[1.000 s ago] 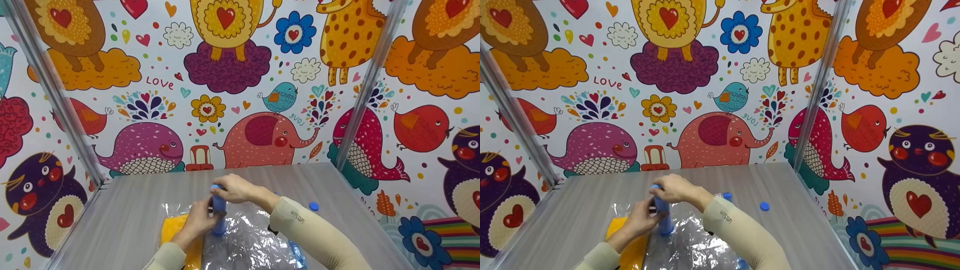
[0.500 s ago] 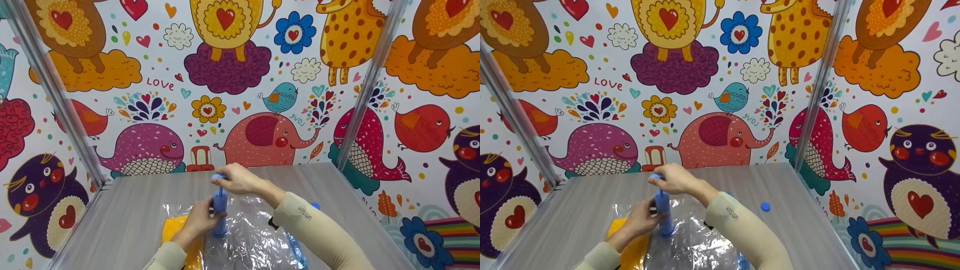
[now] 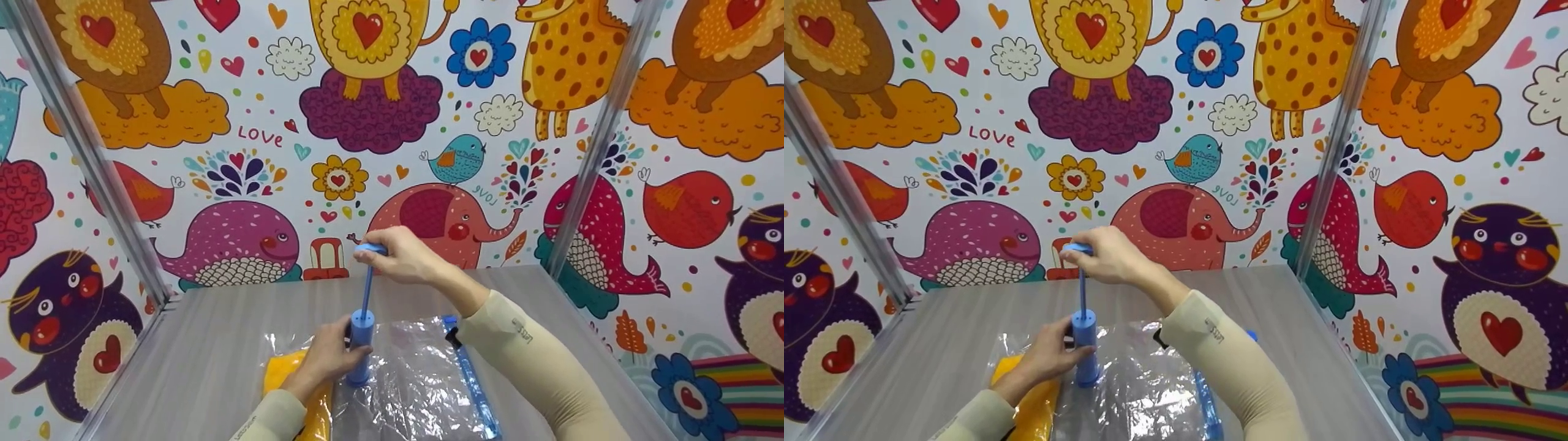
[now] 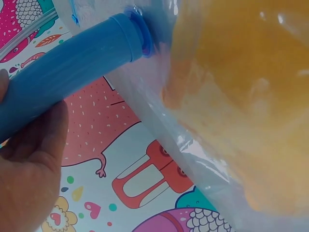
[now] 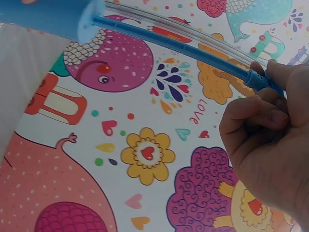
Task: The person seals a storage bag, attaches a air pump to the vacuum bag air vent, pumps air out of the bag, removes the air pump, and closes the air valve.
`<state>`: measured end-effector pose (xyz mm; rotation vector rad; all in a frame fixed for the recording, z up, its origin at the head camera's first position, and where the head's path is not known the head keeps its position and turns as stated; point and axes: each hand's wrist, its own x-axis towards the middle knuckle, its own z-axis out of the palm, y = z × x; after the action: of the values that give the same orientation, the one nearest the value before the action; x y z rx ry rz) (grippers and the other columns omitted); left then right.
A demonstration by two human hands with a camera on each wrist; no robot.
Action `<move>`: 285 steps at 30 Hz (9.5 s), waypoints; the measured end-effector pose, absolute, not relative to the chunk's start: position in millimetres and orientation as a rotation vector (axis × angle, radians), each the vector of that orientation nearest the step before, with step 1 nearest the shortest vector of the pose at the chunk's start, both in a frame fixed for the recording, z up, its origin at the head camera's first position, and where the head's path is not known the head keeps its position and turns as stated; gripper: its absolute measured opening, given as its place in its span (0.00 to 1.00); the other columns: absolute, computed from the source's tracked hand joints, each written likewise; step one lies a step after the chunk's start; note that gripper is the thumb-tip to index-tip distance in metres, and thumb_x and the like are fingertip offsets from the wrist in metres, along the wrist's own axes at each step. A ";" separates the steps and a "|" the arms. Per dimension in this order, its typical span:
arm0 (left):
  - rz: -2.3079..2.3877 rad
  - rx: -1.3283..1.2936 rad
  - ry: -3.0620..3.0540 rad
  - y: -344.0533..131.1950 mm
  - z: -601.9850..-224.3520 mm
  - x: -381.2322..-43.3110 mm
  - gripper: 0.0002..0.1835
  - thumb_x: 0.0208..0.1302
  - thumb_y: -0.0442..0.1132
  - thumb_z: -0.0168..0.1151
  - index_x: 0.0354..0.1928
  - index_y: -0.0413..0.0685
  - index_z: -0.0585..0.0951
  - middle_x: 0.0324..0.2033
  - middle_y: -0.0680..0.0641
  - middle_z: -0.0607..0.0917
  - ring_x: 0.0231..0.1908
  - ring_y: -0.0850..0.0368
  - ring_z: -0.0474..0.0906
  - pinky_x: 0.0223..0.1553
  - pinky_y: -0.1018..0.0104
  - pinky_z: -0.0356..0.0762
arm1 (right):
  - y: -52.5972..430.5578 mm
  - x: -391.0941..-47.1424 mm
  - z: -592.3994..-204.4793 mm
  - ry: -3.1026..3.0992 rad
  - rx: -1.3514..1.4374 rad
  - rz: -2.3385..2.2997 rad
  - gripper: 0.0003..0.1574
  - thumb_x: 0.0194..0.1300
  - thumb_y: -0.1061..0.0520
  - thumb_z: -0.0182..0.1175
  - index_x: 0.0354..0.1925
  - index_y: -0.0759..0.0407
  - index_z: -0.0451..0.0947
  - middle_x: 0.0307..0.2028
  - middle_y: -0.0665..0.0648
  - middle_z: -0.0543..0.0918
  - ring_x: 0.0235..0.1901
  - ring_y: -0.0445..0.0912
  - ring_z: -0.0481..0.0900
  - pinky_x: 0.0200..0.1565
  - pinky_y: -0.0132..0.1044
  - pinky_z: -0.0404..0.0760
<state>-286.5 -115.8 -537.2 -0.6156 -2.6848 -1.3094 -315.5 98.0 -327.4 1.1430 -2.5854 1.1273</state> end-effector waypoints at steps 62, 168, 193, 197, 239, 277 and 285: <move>-1.297 -0.688 -2.739 -121.9 -534.2 -286.7 0.25 0.68 0.37 0.80 0.61 0.50 0.77 0.61 0.37 0.90 0.64 0.29 0.88 0.65 0.25 0.85 | 79.8 -311.6 -335.9 -2.803 1.187 0.861 0.14 0.87 0.47 0.60 0.41 0.53 0.76 0.32 0.48 0.74 0.34 0.42 0.72 0.42 0.34 0.76; -1.327 -0.606 -2.777 -119.0 -534.3 -284.5 0.21 0.66 0.37 0.81 0.56 0.43 0.82 0.56 0.35 0.91 0.58 0.33 0.91 0.62 0.31 0.90 | 76.0 -305.6 -322.6 -2.555 1.168 1.210 0.17 0.85 0.49 0.63 0.40 0.60 0.80 0.23 0.46 0.71 0.24 0.40 0.74 0.30 0.30 0.74; -1.316 -0.606 -2.732 -119.9 -533.4 -285.4 0.23 0.65 0.37 0.81 0.58 0.42 0.82 0.56 0.35 0.91 0.58 0.33 0.91 0.62 0.30 0.89 | 75.2 -311.3 -333.4 -2.567 1.139 1.095 0.18 0.86 0.48 0.62 0.37 0.56 0.77 0.24 0.47 0.68 0.28 0.41 0.68 0.33 0.32 0.70; -1.314 -0.629 -2.709 -120.0 -532.8 -285.1 0.22 0.65 0.37 0.81 0.57 0.41 0.82 0.55 0.35 0.92 0.57 0.33 0.91 0.62 0.30 0.89 | 74.0 -312.0 -340.5 -2.601 1.142 1.052 0.19 0.86 0.47 0.61 0.38 0.58 0.77 0.24 0.47 0.66 0.27 0.41 0.66 0.34 0.32 0.69; -1.187 -0.657 -2.683 -117.7 -536.2 -286.7 0.32 0.57 0.38 0.81 0.64 0.39 0.81 0.55 0.37 0.92 0.55 0.39 0.91 0.67 0.33 0.87 | 69.2 -321.2 -441.3 -2.834 1.213 0.735 0.16 0.88 0.47 0.58 0.39 0.53 0.77 0.27 0.43 0.67 0.30 0.38 0.68 0.36 0.29 0.67; -1.276 -0.679 -2.671 -116.8 -538.6 -288.8 0.25 0.58 0.35 0.82 0.56 0.47 0.84 0.51 0.39 0.94 0.53 0.41 0.90 0.63 0.34 0.88 | 81.6 -321.6 -398.6 -2.734 1.227 1.062 0.19 0.84 0.49 0.64 0.33 0.51 0.75 0.24 0.43 0.67 0.26 0.36 0.66 0.32 0.29 0.68; -1.286 -0.687 -2.675 -116.5 -537.4 -286.6 0.22 0.61 0.36 0.82 0.55 0.48 0.83 0.52 0.40 0.93 0.55 0.39 0.91 0.63 0.31 0.88 | 84.1 -322.4 -384.0 -2.656 1.235 1.107 0.16 0.83 0.51 0.66 0.37 0.60 0.82 0.24 0.44 0.69 0.26 0.36 0.65 0.30 0.28 0.67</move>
<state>-286.6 -116.5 -537.4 -0.6870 -2.6755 -1.2858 -322.4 84.1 -384.0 1.2350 -2.6561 1.1070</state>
